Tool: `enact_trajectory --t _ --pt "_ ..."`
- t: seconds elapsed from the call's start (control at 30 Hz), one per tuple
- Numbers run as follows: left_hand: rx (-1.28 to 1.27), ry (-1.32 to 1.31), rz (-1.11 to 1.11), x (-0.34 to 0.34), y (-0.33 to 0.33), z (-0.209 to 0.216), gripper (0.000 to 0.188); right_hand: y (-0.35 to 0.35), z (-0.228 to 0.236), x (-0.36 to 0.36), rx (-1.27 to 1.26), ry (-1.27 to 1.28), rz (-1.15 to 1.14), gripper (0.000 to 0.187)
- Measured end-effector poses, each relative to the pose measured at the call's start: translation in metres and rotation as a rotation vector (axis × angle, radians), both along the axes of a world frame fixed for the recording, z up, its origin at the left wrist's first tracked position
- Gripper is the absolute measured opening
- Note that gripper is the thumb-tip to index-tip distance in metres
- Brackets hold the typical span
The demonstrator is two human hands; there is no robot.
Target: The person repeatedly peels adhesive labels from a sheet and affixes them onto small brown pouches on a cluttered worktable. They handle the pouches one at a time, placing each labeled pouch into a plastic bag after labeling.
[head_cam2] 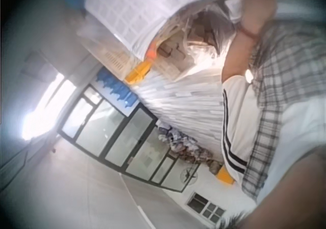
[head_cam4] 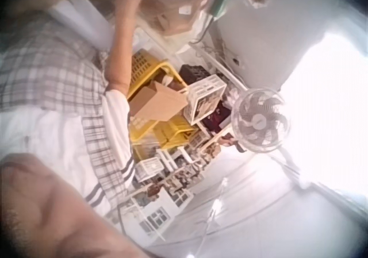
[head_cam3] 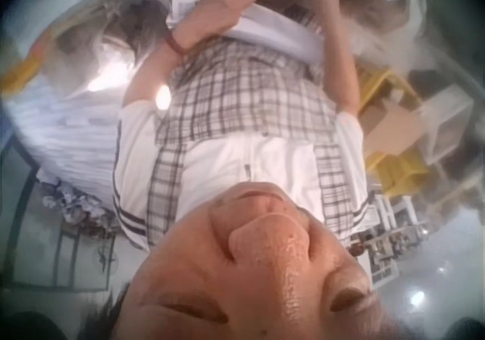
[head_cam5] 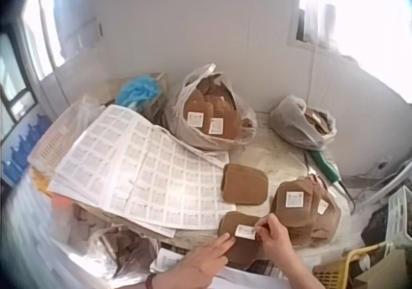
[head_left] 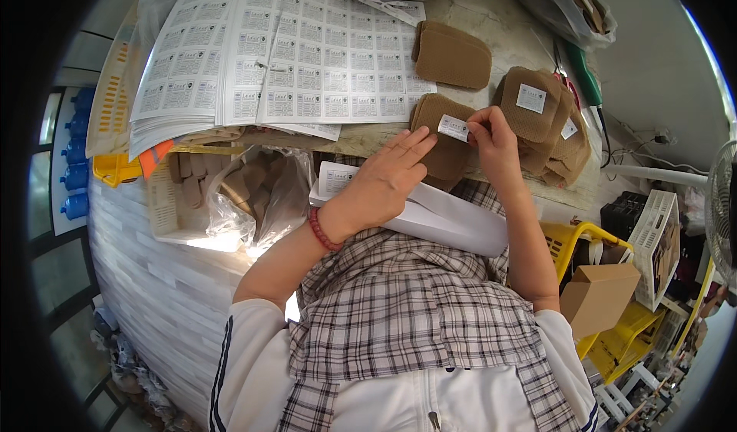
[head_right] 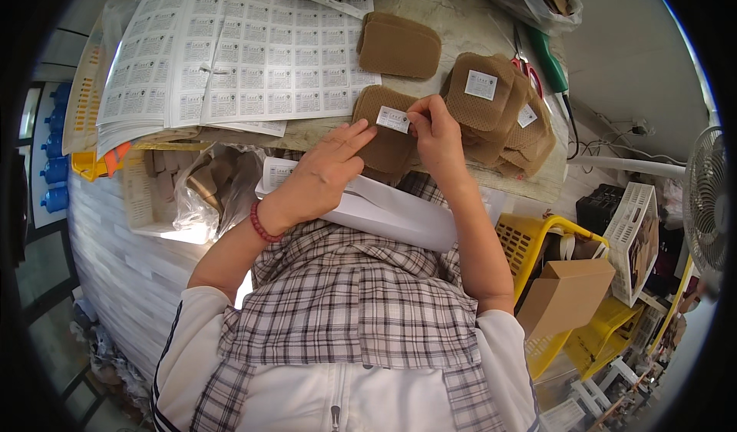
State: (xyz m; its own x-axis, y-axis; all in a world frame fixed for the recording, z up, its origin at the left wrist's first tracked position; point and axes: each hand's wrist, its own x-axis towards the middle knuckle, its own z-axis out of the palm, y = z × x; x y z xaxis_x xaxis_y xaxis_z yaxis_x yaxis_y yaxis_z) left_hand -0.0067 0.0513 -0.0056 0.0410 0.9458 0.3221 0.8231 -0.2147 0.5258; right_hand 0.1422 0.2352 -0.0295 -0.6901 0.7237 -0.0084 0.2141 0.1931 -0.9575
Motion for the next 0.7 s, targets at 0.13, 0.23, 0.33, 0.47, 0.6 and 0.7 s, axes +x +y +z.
enact_trajectory --t 0.13,0.23,0.33,0.47,0.6,0.7 --pt "-0.033 -0.033 0.01 0.0036 0.005 -0.0098 0.005 0.0018 -0.0114 -0.0035 0.041 -0.091 -0.034 0.004" --pt "-0.035 -0.036 0.004 0.0017 0.0055 -0.011 0.005 -0.0035 -0.0076 -0.0064 0.055 -0.108 -0.066 0.004" --pt "-0.037 -0.046 0.0 0.0014 0.0083 -0.012 0.005 -0.0035 -0.0063 -0.0065 0.06 -0.13 -0.084 0.004" --pt "-0.041 -0.047 -0.002 0.0003 0.0081 -0.0102 0.005 -0.0054 -0.007 -0.0078 0.098 -0.14 -0.099 0.004" --pt "-0.04 -0.042 -0.002 0.0006 0.0093 -0.0089 0.005 -0.0078 -0.0073 -0.0089 0.126 -0.156 -0.125 0.005" --pt "-0.038 -0.045 0.005 0.0008 0.0101 -0.0086 0.005 -0.0081 -0.0075 -0.0097 0.147 -0.159 -0.136 0.006"
